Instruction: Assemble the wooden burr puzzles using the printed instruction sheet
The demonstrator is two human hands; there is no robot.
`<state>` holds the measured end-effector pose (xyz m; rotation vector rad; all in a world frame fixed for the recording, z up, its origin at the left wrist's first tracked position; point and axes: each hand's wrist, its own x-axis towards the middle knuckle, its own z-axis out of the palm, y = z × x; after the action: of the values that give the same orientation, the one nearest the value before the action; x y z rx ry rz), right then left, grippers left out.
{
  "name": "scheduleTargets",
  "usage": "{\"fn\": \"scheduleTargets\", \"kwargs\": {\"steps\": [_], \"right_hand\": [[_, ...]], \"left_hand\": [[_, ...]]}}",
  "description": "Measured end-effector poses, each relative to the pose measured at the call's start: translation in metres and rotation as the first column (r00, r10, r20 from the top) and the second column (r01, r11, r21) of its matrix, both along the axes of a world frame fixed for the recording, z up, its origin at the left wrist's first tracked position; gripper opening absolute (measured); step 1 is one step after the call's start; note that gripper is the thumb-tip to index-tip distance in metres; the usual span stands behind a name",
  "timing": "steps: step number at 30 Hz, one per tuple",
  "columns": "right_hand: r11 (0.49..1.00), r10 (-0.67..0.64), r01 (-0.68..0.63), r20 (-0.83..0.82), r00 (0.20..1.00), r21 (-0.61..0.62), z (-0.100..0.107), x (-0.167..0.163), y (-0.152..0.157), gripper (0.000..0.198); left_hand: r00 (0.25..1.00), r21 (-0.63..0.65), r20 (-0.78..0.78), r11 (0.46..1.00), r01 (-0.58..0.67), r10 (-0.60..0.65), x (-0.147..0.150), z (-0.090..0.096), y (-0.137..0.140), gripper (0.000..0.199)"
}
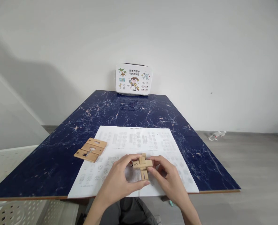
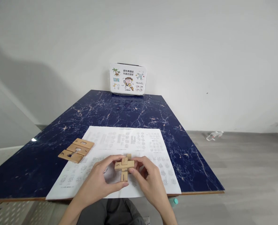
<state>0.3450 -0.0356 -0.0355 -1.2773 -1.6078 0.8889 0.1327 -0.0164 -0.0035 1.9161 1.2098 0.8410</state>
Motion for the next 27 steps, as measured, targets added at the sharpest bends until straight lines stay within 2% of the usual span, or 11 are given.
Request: {"fn": "scheduleTargets", "kwargs": {"steps": [6, 11, 15, 21, 27], "right_hand": [[0.995, -0.077, 0.071, 0.084, 0.993, 0.076, -0.0011, -0.0028, -0.0006, 0.032], [0.993, -0.057, 0.038, 0.172, 0.983, 0.113, -0.0034, -0.0075, -0.0005, 0.027], [0.995, -0.016, -0.002, 0.181, 0.983, 0.099, -0.0042, -0.0068, 0.0004, 0.018], [0.999, 0.017, -0.020, 0.134, 0.991, 0.025, 0.0011, -0.0016, -0.0003, 0.026], [0.995, 0.000, -0.012, 0.124, 0.992, 0.095, -0.0011, -0.0024, -0.0007, 0.031]], "left_hand": [[0.988, 0.008, 0.032, 0.988, -0.153, 0.153, -0.0001, -0.0039, 0.0048, 0.055], [0.971, 0.048, 0.055, 0.970, -0.236, 0.234, 0.0007, -0.0037, 0.0070, 0.051], [0.969, 0.040, 0.067, 0.970, -0.240, 0.237, 0.0010, -0.0048, 0.0077, 0.050], [0.969, 0.049, 0.039, 0.968, -0.245, 0.244, 0.0007, -0.0046, 0.0064, 0.055], [0.980, 0.058, 0.007, 0.979, -0.197, 0.197, 0.0007, -0.0053, 0.0048, 0.058]]}}
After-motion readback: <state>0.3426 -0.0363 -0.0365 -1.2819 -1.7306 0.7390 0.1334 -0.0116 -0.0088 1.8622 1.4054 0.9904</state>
